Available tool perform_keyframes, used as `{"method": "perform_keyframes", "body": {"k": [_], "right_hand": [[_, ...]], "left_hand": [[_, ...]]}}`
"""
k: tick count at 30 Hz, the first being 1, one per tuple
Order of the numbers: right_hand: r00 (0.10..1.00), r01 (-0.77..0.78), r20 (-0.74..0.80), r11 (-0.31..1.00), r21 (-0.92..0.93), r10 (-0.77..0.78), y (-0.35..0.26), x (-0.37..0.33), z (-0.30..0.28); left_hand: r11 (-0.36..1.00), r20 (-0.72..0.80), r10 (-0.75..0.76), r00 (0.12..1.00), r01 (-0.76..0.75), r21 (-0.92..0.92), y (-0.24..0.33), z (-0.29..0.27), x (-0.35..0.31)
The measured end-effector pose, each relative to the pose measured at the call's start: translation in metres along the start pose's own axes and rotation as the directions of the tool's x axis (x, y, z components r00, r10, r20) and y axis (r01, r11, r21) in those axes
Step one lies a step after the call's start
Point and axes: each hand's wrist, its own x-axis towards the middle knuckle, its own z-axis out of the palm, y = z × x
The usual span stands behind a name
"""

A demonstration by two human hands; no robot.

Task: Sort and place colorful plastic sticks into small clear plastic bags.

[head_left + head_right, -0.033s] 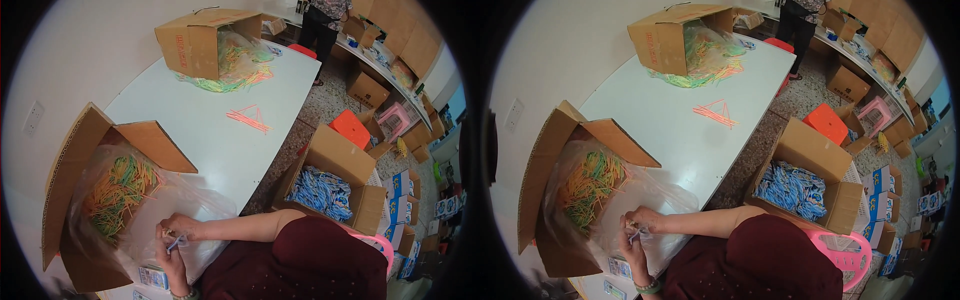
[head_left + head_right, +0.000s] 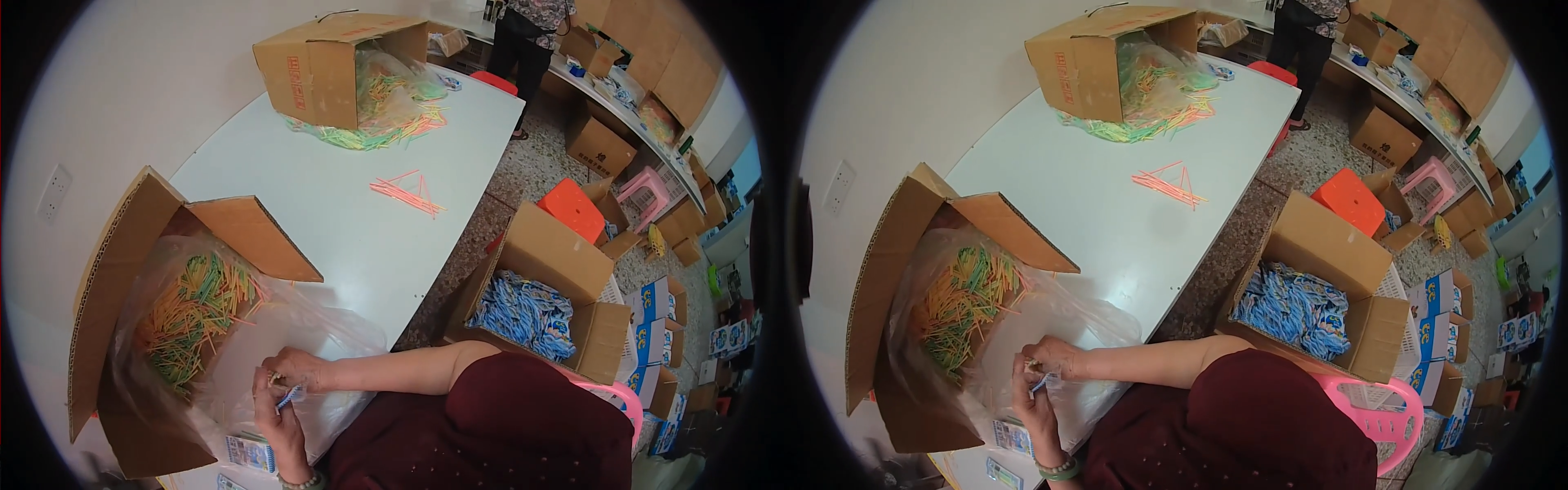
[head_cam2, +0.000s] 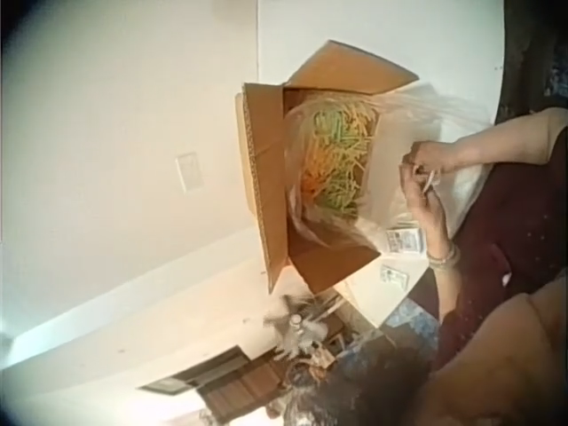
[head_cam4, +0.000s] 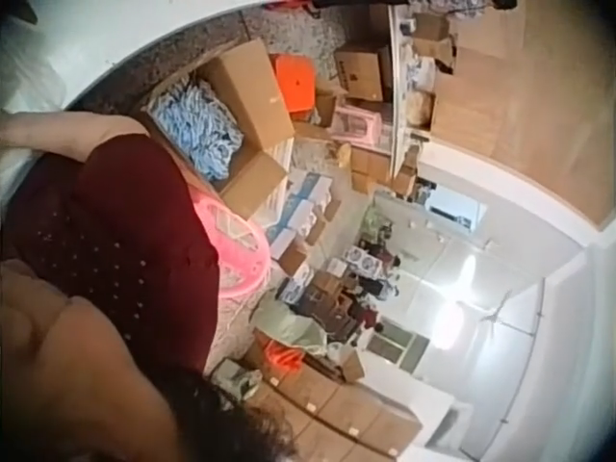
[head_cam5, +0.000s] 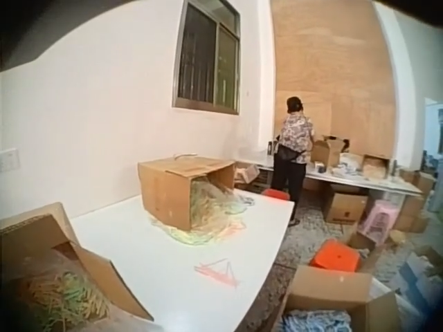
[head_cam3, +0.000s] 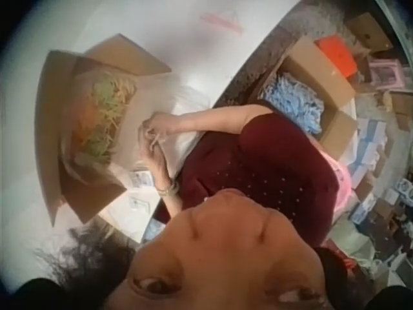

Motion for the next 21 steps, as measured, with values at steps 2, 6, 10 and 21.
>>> {"method": "perform_keyframes", "body": {"k": [2, 6, 10, 21], "right_hand": [[0.999, 0.036, 0.032, 0.999, -0.012, -0.035, -0.002, -0.004, -0.002], [0.996, 0.073, 0.06, 0.997, -0.007, -0.072, 0.001, -0.006, 0.007], [0.997, 0.068, -0.02, 0.982, -0.179, -0.072, 0.023, -0.001, 0.032], [0.874, -0.484, 0.204, 0.756, 0.44, 0.441, -0.038, 0.023, -0.031]], "left_hand": [[0.944, 0.002, 0.136, 0.991, -0.131, 0.302, -0.006, -0.003, -0.01], [0.962, -0.166, 0.094, 0.982, -0.047, 0.267, -0.012, -0.006, -0.021], [0.956, -0.266, -0.293, 0.918, 0.277, -0.098, -0.027, -0.032, -0.03], [0.7, -0.049, -0.543, 0.839, 0.42, -0.578, 0.001, -0.043, -0.033]]}}
